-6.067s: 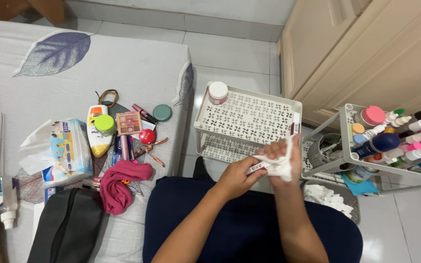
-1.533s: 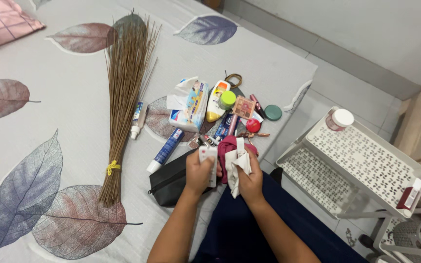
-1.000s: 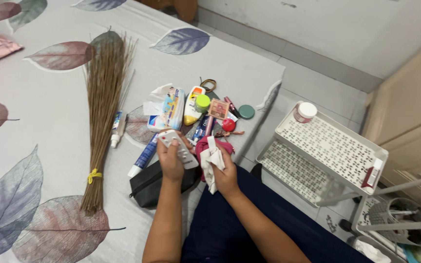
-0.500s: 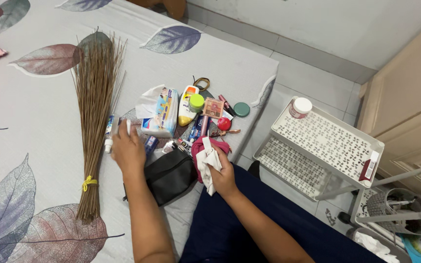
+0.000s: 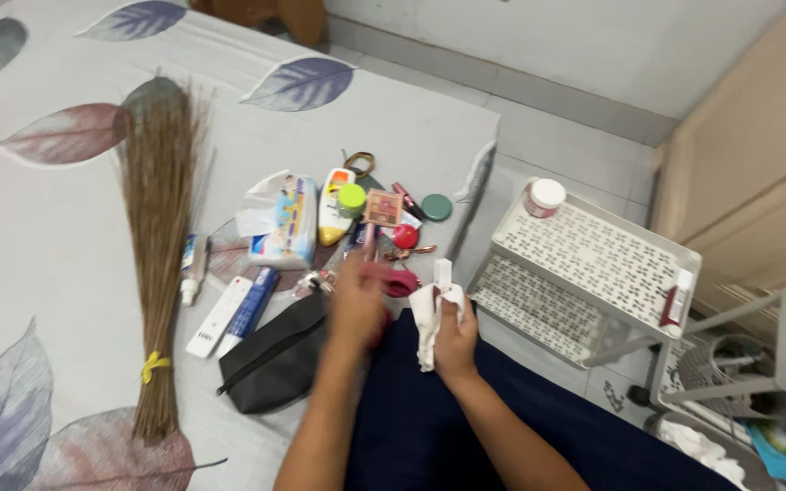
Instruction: The person assembles a two-tier white plastic rack by inserting legs and placing shelves, then wipes the shelves with a tissue. The person places a jar and a tube on the top shelf.
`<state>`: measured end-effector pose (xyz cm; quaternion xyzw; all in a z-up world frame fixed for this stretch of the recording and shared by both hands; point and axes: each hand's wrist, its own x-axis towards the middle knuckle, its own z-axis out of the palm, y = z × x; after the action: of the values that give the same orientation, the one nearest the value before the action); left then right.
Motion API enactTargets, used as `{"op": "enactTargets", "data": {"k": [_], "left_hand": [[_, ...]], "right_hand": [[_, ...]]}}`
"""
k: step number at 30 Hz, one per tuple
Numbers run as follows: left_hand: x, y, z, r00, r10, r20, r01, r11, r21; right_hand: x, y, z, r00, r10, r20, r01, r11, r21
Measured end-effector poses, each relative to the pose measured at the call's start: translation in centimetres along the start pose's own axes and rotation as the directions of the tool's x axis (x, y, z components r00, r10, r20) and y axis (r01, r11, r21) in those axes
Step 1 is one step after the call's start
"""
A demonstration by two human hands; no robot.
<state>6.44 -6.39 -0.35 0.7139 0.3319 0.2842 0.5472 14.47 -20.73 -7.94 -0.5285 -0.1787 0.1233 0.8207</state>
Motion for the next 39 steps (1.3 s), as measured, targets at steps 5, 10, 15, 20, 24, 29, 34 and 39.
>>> {"op": "enactTargets", "data": {"k": [5,10,15,20,24,29,34,39], "left_hand": [[-3.4,5.6,11.9,0.743,0.555,0.373,-0.311,0.781,-0.542],[-3.4,8.8,20.0,0.703,0.526,0.478,-0.112,0.746,-0.656],[-2.6,7.5,24.8,0.893,0.262,0.365,0.101,0.675,-0.731],[1.4,3.9,22.2,0.939,0.004,0.344,0.284,0.555,-0.782],[0.3,2.7,24.7,0.849,0.027,0.527,0.482,0.368,-0.795],[-5.4,1.5,30.1,0.741,0.072,0.667,0.549,0.507,-0.665],[-6.0,2.8,27.9,0.697,0.12,0.707,0.683,0.188,-0.706],[-2.7,6.1,23.5,0.785,0.084,0.614,0.581,0.247,-0.776]], "right_hand": [[2.9,-4.5,-6.8,0.982,-0.153,-0.113,0.147,0.987,-0.058],[7.1,-9.6,-14.7,0.989,-0.103,-0.106,0.059,0.932,-0.358],[8.4,-9.5,-20.6,0.966,-0.239,-0.103,0.136,0.8,-0.584],[9.6,-9.4,-23.2,0.919,-0.148,-0.365,0.024,0.946,-0.324],[10.2,-11.6,-21.9,0.891,-0.164,-0.422,0.036,0.955,-0.296],[8.3,-12.7,-17.7,0.872,-0.489,0.018,0.412,0.715,-0.565],[6.4,-12.5,-15.7,0.814,-0.455,0.361,0.548,0.396,-0.737],[4.3,-12.1,-14.5,0.782,-0.344,0.519,0.623,0.442,-0.646]]}}
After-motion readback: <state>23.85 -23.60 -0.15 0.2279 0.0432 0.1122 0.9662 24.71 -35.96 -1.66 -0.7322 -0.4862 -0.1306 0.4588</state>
